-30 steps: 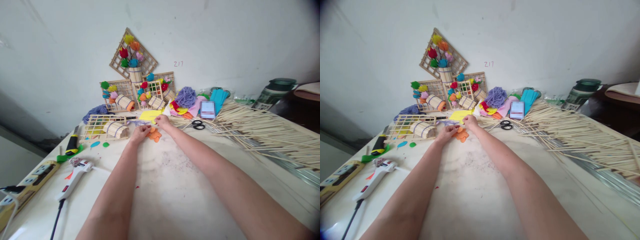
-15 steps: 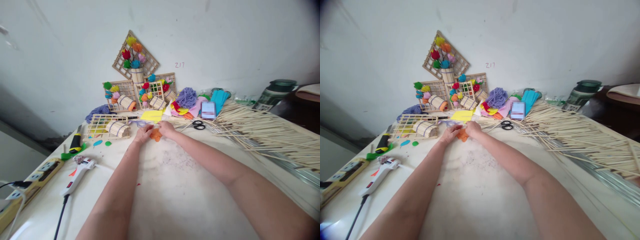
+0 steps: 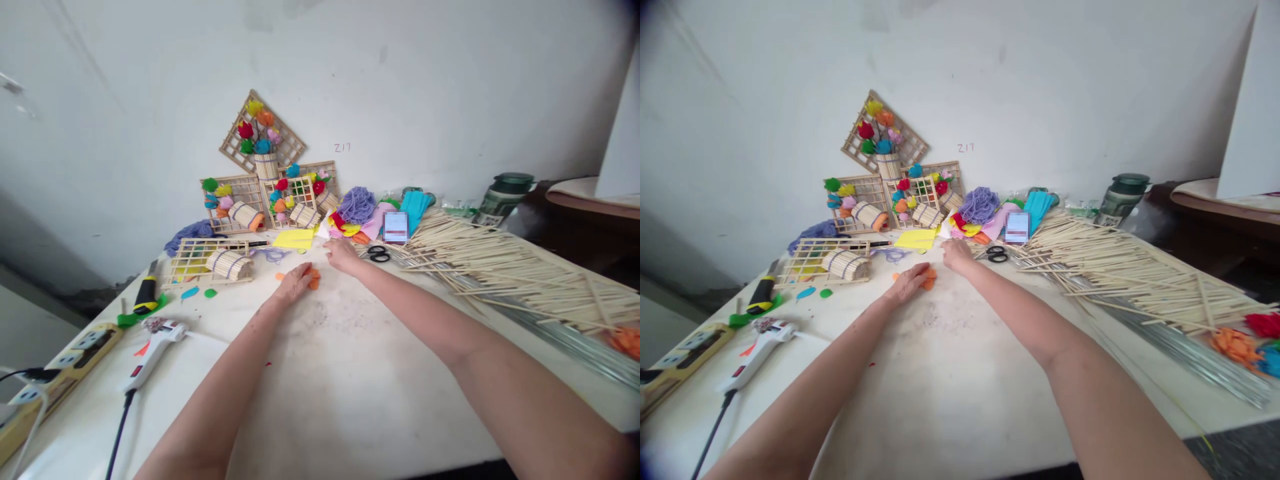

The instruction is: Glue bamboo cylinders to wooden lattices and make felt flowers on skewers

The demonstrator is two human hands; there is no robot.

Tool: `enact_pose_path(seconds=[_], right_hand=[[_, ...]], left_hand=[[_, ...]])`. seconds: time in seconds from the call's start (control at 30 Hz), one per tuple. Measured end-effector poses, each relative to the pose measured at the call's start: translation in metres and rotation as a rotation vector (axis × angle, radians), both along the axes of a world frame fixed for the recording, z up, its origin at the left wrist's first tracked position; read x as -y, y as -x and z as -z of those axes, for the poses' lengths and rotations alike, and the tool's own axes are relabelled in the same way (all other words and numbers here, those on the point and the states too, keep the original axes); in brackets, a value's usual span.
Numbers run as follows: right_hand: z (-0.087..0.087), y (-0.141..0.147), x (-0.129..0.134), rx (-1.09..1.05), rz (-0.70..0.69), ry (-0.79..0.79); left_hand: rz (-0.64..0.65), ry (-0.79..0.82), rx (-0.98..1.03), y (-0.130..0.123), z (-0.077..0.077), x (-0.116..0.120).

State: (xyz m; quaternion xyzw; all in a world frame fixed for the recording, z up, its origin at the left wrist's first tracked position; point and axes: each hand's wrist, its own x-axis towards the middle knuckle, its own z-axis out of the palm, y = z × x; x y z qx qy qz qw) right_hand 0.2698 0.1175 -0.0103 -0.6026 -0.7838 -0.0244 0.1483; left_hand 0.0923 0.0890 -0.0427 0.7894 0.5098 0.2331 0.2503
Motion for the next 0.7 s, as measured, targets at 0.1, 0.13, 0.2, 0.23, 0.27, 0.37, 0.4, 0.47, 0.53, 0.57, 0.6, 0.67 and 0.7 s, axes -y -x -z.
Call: enact_pose_path(seconds=[0.1,0.13,0.2,0.23,0.27,0.37,0.4,0.47,0.53,0.57,0.6,0.67,0.7], right_hand=[[-0.002,-0.021,-0.004,0.093,0.131,0.058],[-0.002,-0.027,-0.005,0.113,0.151,0.073],[0.0,-0.034,-0.005,0.137,0.161,0.09],[0.001,-0.036,-0.004,0.145,0.15,0.09],[0.002,-0.038,-0.004,0.153,0.136,0.088],[0.005,-0.04,-0.003,0.17,0.09,0.079],[0.005,-0.04,-0.002,0.175,0.08,0.08],[0.006,-0.04,-0.002,0.178,0.068,0.084],[0.006,-0.038,-0.001,0.171,0.055,0.074],[0.006,-0.036,0.0,0.164,0.047,0.066],[0.007,-0.034,0.002,0.156,0.037,0.059],[0.008,-0.03,0.004,0.153,0.01,0.059],[0.009,-0.028,0.005,0.158,-0.003,0.062]], left_hand=[[0.05,0.008,0.087,-0.008,-0.001,0.01],[0.056,0.006,0.107,-0.009,-0.003,0.011],[-0.001,-0.03,0.109,-0.008,-0.005,0.009],[-0.073,-0.067,0.087,-0.005,-0.006,0.007],[-0.17,-0.109,0.053,-0.002,-0.006,0.003],[-0.492,-0.137,-0.076,0.01,-0.004,-0.005],[-0.54,-0.104,-0.108,0.013,-0.003,-0.005],[-0.529,-0.038,-0.141,0.012,0.0,-0.002],[-0.457,0.0,-0.133,0.002,0.001,0.007],[-0.425,0.016,-0.12,-0.006,0.001,0.012],[-0.399,0.035,-0.101,-0.014,0.0,0.018],[-0.344,0.06,-0.061,-0.029,-0.002,0.029],[-0.319,0.052,-0.046,-0.035,-0.004,0.034]])
